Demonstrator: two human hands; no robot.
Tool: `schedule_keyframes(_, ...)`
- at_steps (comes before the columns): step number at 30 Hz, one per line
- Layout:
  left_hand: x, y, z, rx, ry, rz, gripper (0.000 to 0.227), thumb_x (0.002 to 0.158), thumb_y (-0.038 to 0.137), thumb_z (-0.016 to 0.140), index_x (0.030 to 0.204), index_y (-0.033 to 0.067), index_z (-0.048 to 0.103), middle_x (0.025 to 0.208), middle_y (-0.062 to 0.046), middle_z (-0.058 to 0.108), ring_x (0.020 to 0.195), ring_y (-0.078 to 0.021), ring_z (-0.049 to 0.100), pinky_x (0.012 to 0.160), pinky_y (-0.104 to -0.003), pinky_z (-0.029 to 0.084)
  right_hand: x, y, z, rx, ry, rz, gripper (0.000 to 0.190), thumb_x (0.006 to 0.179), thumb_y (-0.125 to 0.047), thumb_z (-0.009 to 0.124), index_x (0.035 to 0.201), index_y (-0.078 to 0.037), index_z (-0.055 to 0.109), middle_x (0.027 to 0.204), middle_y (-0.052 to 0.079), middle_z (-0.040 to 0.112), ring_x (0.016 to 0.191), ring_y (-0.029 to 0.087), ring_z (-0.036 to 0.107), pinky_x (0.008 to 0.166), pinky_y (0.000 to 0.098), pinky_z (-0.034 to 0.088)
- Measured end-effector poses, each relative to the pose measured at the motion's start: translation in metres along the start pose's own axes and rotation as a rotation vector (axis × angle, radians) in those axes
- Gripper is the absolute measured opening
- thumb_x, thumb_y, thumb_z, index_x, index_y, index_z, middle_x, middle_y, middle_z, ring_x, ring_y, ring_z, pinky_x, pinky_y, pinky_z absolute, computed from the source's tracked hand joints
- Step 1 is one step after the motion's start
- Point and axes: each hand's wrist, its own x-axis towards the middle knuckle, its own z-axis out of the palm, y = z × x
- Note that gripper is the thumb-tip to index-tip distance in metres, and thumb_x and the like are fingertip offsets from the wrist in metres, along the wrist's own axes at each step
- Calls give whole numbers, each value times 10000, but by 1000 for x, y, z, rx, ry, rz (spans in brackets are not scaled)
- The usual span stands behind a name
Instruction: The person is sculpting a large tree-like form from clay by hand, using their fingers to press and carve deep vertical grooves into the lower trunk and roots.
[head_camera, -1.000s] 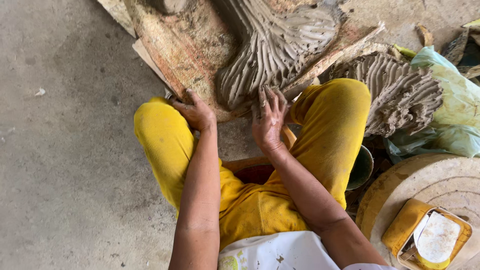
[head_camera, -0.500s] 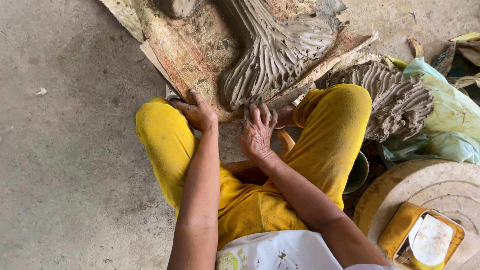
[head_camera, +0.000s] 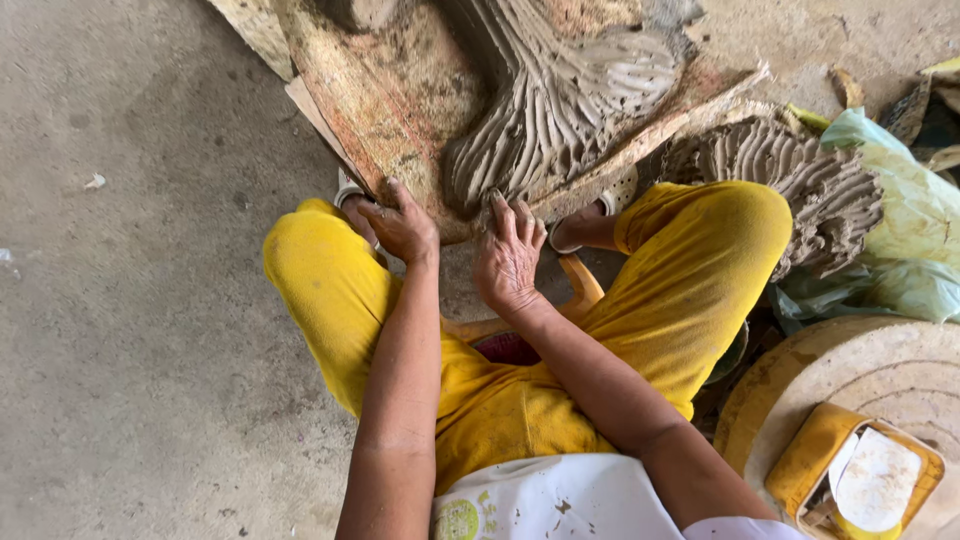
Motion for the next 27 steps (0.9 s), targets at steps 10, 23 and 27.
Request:
schedule_keyframes(10,1,-1,-2,84,224,316,888,1067,662,473,1416,-138,307,1280,-389,543,1038,-443,662,860,-475,553,59,50,0,8,240,-63,499,863,119,510,1333,-9,618,1318,204,596,1222,349,561,974,456,519)
schedule_keyframes(23,1,3,-1,-19,38,107,1011,981,694,423,1554,-109,203,1581,-343,351,1464,-406,423,1217,-445,340,30,56,42,-36,62,-52,549,859,119,572,1406,104,526,1266,222,574,1164,336,547,937,449,549)
schedule_keyframes(27,-1,11,-7,-56,26,130,1054,983,712,374,1538,-154,144,1565,-382,307,1413,-425,444,1162,-443,370,22,32,31,-45,58,-42,531,851,79,599,1378,74,532,1261,231,582,1175,344,543,925,451,548)
